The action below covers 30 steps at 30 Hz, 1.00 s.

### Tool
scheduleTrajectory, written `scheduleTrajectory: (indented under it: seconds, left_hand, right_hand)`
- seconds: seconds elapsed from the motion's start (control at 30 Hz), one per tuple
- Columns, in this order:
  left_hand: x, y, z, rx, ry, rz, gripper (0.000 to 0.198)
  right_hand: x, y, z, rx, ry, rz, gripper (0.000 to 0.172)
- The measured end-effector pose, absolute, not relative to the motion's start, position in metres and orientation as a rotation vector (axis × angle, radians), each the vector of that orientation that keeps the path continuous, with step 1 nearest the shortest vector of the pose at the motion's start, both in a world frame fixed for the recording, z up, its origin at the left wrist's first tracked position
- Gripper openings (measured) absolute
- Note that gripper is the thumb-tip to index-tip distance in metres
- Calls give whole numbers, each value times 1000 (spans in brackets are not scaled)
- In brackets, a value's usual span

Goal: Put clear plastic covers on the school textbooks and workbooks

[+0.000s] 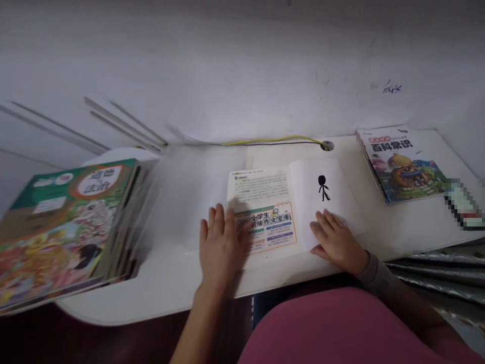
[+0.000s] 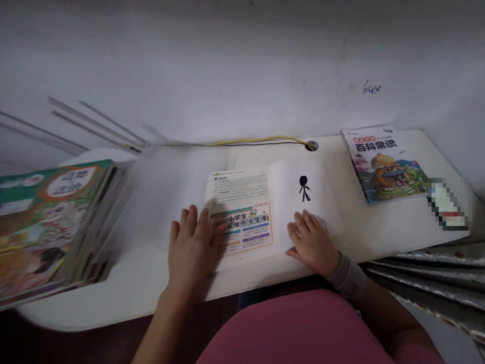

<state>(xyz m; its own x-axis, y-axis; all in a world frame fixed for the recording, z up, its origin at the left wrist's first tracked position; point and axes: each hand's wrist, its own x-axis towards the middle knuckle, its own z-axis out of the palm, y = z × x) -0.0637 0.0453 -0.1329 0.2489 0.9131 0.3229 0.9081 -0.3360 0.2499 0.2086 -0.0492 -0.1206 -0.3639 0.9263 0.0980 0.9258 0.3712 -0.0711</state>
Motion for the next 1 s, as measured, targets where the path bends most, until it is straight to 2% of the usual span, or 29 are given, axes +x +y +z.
scheduleTrajectory:
  seconds: [0.1, 0.23, 0.4, 0.5, 0.63, 1.0]
  left_hand:
    - [-51, 42, -130, 2470, 1711, 662, 56]
    - [-47, 38, -132, 2311, 1733, 640, 65]
    - [-44, 23, -126, 2287, 1658, 679, 57]
    - [-43, 24, -133, 2377, 1546, 613, 62]
    - [-56, 41, -148, 2355, 1697, 568, 74]
    - [-82, 41, -148, 2055, 1693, 626, 73]
  right_hand:
    - [206, -48, -122, -1693, -2500, -19, 63]
    - [204, -48, -125, -1693, -2467, -16, 66]
    - [199, -46, -125, -1744, -2423, -7, 59]
    - [200, -46, -124, -1748, -2430, 26, 58]
    - [203, -48, -125, -1743, -2422, 41, 56]
    - [210, -48, -123, -1733, -2425, 21, 53]
